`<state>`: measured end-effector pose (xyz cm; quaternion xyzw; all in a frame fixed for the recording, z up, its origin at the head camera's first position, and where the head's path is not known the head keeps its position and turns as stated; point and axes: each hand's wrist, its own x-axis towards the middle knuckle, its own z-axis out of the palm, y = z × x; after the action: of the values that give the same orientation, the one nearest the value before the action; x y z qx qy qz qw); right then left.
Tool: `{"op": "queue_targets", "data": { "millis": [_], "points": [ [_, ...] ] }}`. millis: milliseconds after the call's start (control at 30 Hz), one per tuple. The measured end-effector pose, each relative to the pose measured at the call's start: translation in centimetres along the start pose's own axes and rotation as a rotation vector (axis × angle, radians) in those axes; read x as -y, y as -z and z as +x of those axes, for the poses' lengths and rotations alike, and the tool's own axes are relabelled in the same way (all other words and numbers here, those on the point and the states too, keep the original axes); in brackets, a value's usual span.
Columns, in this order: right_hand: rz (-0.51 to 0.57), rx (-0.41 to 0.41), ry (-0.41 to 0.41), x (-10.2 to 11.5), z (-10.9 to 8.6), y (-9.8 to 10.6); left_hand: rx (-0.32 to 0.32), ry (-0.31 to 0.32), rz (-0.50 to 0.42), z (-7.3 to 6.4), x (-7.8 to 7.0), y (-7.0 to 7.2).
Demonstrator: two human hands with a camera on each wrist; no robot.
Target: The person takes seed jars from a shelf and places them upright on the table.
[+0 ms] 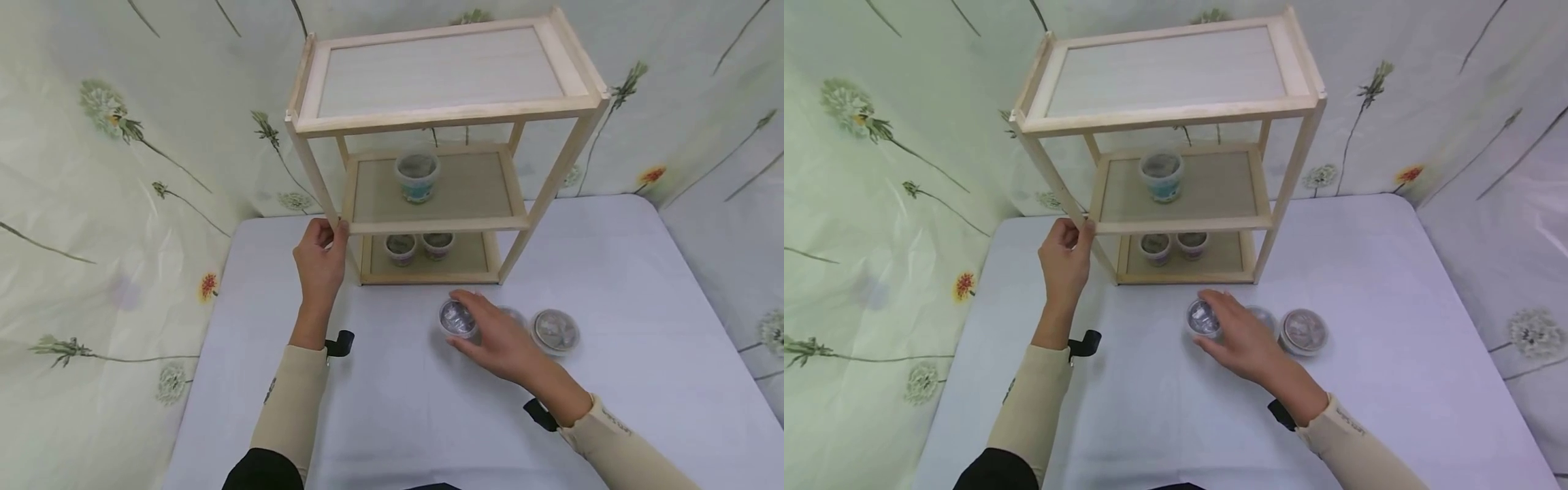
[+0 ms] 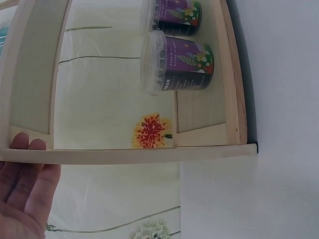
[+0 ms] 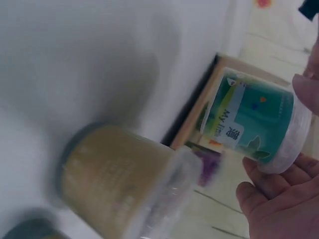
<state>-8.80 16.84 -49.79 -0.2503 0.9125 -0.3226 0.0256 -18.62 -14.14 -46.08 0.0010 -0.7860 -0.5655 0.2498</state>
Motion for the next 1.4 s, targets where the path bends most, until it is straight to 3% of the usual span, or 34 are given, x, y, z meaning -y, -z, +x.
{"op": "queue_targets", "data": {
  "millis": [267,533,967,1400],
  "points": [
    [-0.049,-0.004,-0.007,-2.0,-0.4,-1.9,-0.002,0.006,-0.002,0.0,-0.1,-0.1],
    [-0.132,-0.037,0.036,-3.0,-0.8,-3.0,0.000,0.008,0.015,0.0,-0.1,-0.1],
    [-0.190,-0.055,0.069,-3.9,-1.1,-3.1,0.000,0.019,0.014,0.0,-0.2,-0.1],
    [-0.183,-0.020,0.021,-3.9,-1.7,-2.9,0.002,0.021,-0.006,0.0,-0.3,0.0]
  ]
}}
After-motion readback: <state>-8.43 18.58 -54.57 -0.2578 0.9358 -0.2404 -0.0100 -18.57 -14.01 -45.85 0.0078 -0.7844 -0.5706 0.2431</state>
